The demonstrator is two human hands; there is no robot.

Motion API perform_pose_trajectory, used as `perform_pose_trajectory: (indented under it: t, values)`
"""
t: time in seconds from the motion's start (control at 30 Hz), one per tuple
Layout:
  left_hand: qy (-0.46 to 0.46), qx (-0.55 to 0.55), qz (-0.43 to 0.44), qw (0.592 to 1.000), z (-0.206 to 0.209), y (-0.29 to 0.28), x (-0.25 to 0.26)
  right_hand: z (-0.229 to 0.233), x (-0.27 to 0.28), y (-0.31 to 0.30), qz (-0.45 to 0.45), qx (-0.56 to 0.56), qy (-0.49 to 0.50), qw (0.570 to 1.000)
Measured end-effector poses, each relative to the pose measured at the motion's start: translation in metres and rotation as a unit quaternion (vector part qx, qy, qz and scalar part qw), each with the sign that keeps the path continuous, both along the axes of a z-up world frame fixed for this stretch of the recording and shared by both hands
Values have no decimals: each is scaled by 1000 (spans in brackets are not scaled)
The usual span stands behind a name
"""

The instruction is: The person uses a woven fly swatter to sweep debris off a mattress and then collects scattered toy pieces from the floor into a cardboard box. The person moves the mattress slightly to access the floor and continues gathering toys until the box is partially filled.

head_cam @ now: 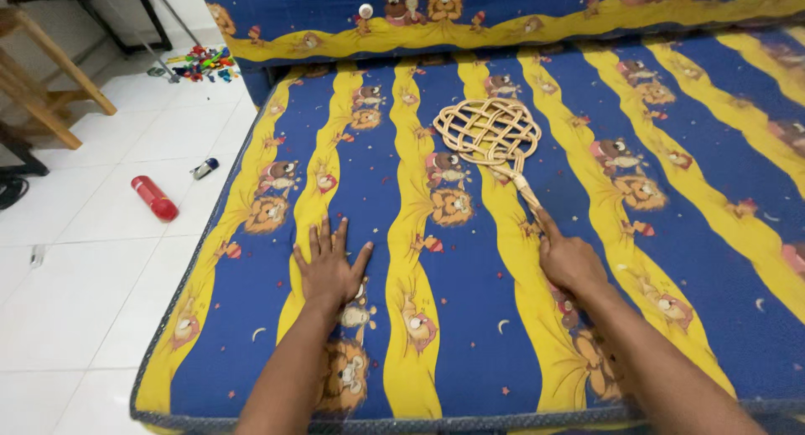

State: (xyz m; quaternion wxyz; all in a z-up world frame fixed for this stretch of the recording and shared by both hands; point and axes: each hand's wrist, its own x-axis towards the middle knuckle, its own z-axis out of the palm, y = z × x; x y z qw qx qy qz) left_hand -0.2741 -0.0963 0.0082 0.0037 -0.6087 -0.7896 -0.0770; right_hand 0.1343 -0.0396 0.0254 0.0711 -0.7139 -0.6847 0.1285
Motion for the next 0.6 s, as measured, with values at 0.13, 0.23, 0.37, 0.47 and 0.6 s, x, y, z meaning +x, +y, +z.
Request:
perform_pose_trajectory:
  t: [0.13,0.23,0.37,0.47,0.6]
  values:
    - [-16,-3,5,1000,8,3,5,10,0,-1,-7,7,4,1000]
    - [-14,5,6,1000,5,-3,0,2,-2,2,-13,-3,8,1000]
    - [21,0,0,1000,-2,1,2,-14,7,23,-27,2,23,999]
    - [105,-20,-18,994,-4,11,2,-29,9,43,-31,13,41,999]
    - [226,-23,-60,972,8,12,12,-21,-3,49,-3,96,60,994]
